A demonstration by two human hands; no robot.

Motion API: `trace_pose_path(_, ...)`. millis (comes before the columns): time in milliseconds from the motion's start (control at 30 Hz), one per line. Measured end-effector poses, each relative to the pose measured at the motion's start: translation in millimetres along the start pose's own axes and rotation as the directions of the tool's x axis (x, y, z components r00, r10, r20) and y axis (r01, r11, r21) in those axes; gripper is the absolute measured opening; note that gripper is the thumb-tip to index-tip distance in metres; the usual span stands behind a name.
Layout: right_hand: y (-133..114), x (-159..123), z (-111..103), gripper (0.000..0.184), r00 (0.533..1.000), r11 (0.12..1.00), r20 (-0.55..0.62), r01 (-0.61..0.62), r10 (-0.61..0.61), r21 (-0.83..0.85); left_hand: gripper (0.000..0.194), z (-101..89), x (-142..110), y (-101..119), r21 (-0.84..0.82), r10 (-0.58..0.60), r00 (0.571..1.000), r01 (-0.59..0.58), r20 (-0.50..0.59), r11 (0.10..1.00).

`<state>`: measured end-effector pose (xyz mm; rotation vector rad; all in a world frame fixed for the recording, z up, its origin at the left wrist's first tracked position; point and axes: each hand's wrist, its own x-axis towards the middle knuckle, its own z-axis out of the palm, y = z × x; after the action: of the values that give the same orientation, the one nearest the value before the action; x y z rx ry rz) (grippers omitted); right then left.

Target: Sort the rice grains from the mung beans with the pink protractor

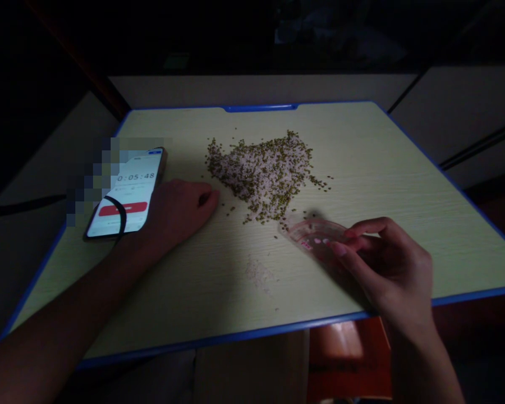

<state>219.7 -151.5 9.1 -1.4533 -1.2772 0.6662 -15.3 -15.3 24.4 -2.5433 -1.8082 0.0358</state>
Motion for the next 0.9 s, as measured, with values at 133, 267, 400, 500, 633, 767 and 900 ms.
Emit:
trace_pose_path(133, -7.1, -4.1, 10.2, 0.017, 0.996, 0.995, -0.035, -0.081, 0.083, 0.063, 0.044, -1.7, -1.0, 0.7, 0.000, -0.017, 1.000, 0.017, 0.026, 1.000)
trace_pose_path(267, -14.0, -11.3, 25.2, 0.016, 0.989, 0.989, -0.043, -0.138, 0.140, 0.060, 0.047, -4.1, -2.6, 1.7, -0.014, 0.020, 1.000, -0.020, 0.009, 1.000)
trace_pose_path(400, -15.3, -16.2, 29.5, 0.016, 0.987, 0.988, -0.066, -0.149, 0.147, -0.027, 0.047, -3.4, -2.1, 1.9, -0.012, 0.021, 1.000, -0.021, -0.001, 1.000)
trace_pose_path(500, -13.4, -19.5, 22.4, 0.018, 0.968, 0.987, -0.201, -0.157, 0.149, -0.022, 0.045, -1.1, -1.3, 1.8, -0.001, 0.017, 1.000, -0.017, -0.014, 1.000)
trace_pose_path(633, -9.4, -16.3, 8.5, 0.022, 0.916, 0.983, -0.357, -0.158, 0.182, 0.096, 0.044, 0.3, -2.1, 1.1, 0.012, 0.023, 0.999, -0.022, -0.035, 1.000)
trace_pose_path(767, -6.2, -2.0, 3.2, 0.023, 0.930, 0.963, -0.299, -0.150, 0.214, 0.223, 0.046, -1.2, -2.8, 0.4, 0.030, 0.066, 0.998, -0.066, -0.014, 0.997)
trace_pose_path(900, -3.8, 6.1, 4.9, 0.025, 0.957, 0.959, -0.171, -0.199, 0.234, 0.204, 0.046, -2.6, -2.1, 1.5, 0.028, 0.005, 1.000, -0.006, 0.016, 1.000)
